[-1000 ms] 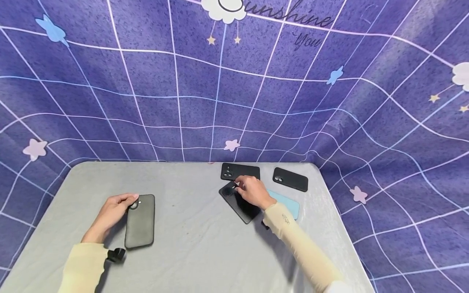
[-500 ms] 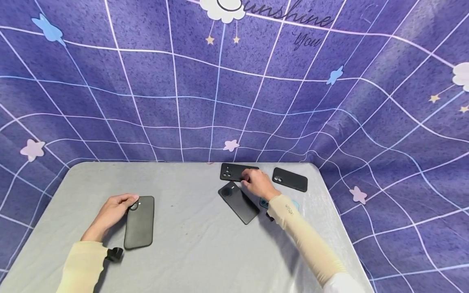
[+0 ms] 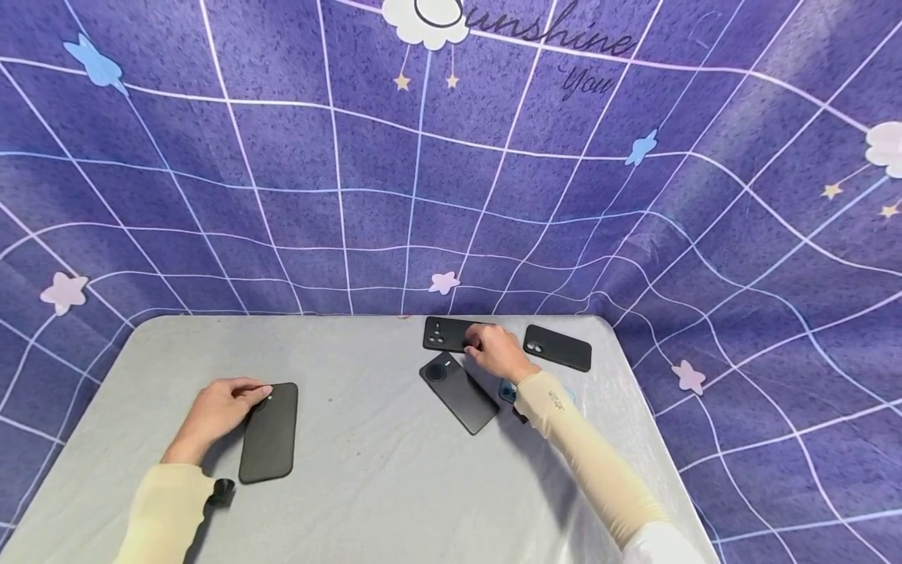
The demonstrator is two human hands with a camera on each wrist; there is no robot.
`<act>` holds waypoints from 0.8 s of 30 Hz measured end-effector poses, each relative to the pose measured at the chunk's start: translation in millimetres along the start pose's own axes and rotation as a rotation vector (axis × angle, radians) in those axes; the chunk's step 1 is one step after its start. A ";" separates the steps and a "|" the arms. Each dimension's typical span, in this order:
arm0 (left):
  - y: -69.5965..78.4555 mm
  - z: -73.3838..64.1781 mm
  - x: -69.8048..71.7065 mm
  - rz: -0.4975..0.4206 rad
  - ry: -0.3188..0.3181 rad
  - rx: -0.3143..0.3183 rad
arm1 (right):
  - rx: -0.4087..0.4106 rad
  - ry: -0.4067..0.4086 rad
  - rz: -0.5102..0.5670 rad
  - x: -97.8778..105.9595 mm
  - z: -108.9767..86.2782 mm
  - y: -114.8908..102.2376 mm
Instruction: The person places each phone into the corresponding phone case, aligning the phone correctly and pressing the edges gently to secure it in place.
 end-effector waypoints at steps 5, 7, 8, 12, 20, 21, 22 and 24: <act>5.4 -4.6 -0.2 0.029 0.041 0.006 | 0.005 -0.021 -0.022 -1.6 5.8 2.4; 10.1 -7.6 0.0 0.032 0.063 -0.005 | 0.005 -0.026 -0.026 -1.3 8.7 3.8; 12.7 -9.1 0.0 0.035 0.077 -0.014 | 0.004 -0.027 -0.029 -1.0 9.9 4.6; 20.9 -13.2 1.0 0.035 0.124 -0.047 | -0.002 -0.027 -0.035 1.1 14.7 7.6; 37.2 -26.8 0.7 0.063 0.168 -0.076 | -0.007 -0.044 -0.040 -1.8 18.2 13.4; 40.6 -29.4 -0.3 0.064 0.176 -0.069 | -0.005 -0.044 -0.040 -1.9 18.5 14.0; 44.6 -31.9 -1.4 0.064 0.187 -0.060 | -0.003 -0.044 -0.040 -1.9 18.8 14.7; 55.0 -37.1 -4.4 0.059 0.215 -0.044 | 0.006 -0.038 -0.038 -0.9 20.4 15.3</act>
Point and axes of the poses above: each hand's wrist, its own z-axis towards the middle knuckle, its own x-axis out of the back of the hand, y = z × x, the point moved 10 cm from there along z, towards the middle knuckle, and after that the axes turned 6 degrees about y, right-handed, at the moved point
